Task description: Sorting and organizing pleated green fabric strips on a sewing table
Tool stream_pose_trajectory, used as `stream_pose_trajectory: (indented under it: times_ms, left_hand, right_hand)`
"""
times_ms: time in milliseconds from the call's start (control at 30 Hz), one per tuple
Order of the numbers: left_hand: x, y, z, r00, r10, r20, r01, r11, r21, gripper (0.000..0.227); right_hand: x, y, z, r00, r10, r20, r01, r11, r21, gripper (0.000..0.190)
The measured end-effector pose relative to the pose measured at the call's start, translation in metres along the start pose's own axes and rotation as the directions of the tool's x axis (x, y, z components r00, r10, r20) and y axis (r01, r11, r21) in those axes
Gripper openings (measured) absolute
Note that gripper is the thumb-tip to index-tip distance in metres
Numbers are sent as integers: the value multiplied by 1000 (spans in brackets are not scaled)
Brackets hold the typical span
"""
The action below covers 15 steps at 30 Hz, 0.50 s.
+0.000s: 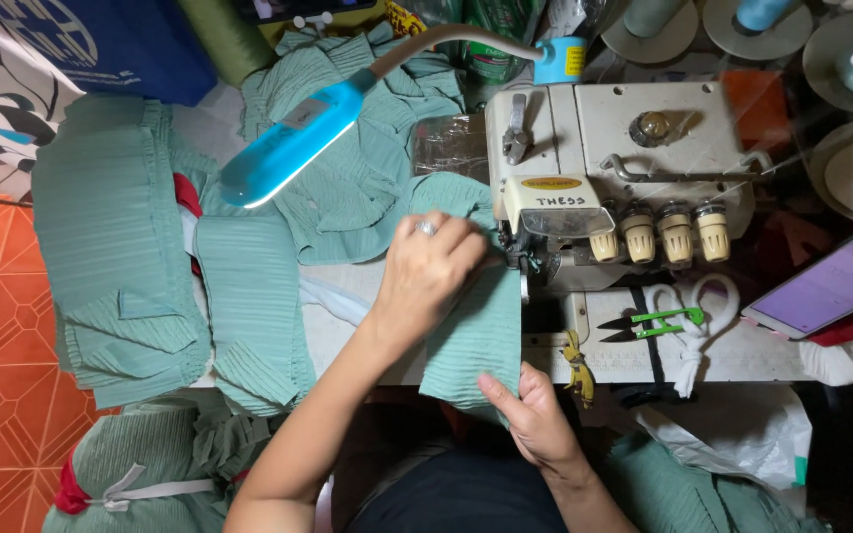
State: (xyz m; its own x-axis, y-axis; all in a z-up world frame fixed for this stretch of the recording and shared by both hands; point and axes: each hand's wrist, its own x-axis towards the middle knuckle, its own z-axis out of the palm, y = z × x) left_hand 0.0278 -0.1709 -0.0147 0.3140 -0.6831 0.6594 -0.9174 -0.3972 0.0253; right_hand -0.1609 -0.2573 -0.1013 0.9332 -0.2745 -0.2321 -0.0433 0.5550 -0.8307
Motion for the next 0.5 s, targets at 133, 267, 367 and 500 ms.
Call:
stream_pose_trajectory:
  times_ms: [133,267,367,500]
  left_hand:
    - [-10,4,-16,998,46,44,-37,979,-200,29]
    - [-14,-5,-19,963,56,265,8,973,-232,66]
    - [-12,-12,-11,943,35,331,30,982,-189,75]
    - [-2,-26,-4,931,24,364,43,984,-175,79]
  right_hand:
    - [-2,-1,3,998,-57,-37,57,998,-13,28]
    - [-5,-10,11,994,-49,-97,44,997,-55,33]
    - [-7,-3,6,993,-59,-103,54,997,-58,31]
    - [-8,0,7,992,-68,-105,58,994,-87,30]
